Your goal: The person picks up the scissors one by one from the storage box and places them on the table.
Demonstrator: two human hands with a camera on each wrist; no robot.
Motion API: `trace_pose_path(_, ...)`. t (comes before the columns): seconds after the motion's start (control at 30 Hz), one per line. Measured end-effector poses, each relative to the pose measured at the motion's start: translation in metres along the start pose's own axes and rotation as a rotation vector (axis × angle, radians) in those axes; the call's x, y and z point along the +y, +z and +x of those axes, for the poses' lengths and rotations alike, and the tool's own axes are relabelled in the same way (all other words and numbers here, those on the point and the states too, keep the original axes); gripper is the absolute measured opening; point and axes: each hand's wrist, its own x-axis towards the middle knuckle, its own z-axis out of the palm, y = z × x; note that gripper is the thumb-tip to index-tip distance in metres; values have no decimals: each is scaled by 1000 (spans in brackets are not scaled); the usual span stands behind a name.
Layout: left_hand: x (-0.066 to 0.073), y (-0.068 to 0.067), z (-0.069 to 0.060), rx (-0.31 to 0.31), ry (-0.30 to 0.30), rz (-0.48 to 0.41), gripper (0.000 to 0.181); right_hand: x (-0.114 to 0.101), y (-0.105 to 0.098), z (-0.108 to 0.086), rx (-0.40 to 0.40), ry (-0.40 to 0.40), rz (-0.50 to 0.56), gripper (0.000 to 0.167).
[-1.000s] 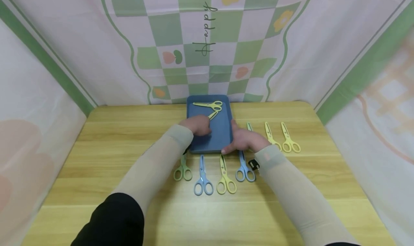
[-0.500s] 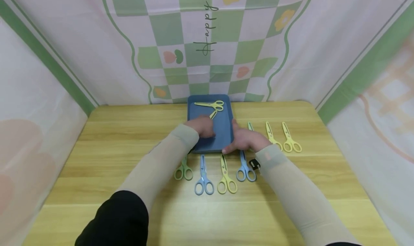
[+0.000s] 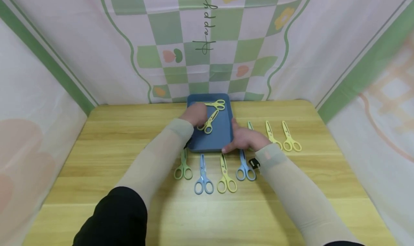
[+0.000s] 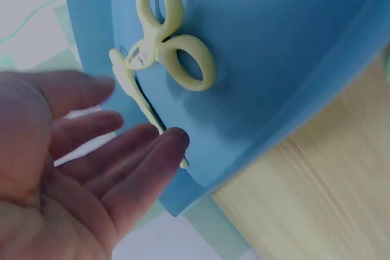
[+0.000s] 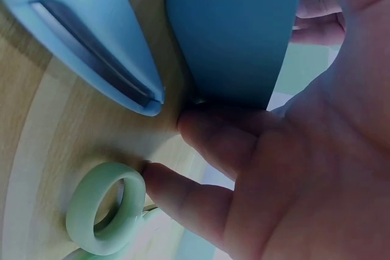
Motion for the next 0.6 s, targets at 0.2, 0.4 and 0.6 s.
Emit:
trace_pose_path(0.2, -1, 0, 1, 35, -72, -2, 20, -1, 0, 0, -6, -9, 11, 145)
trace_pose_path(0.4, -2, 9, 7, -23, -139, -50, 22, -1, 1, 1, -9, 0, 9, 145)
trace_pose_path(0.6, -7, 17, 14, -24, -149, -48, 20, -2, 0, 0, -12, -11, 3, 143)
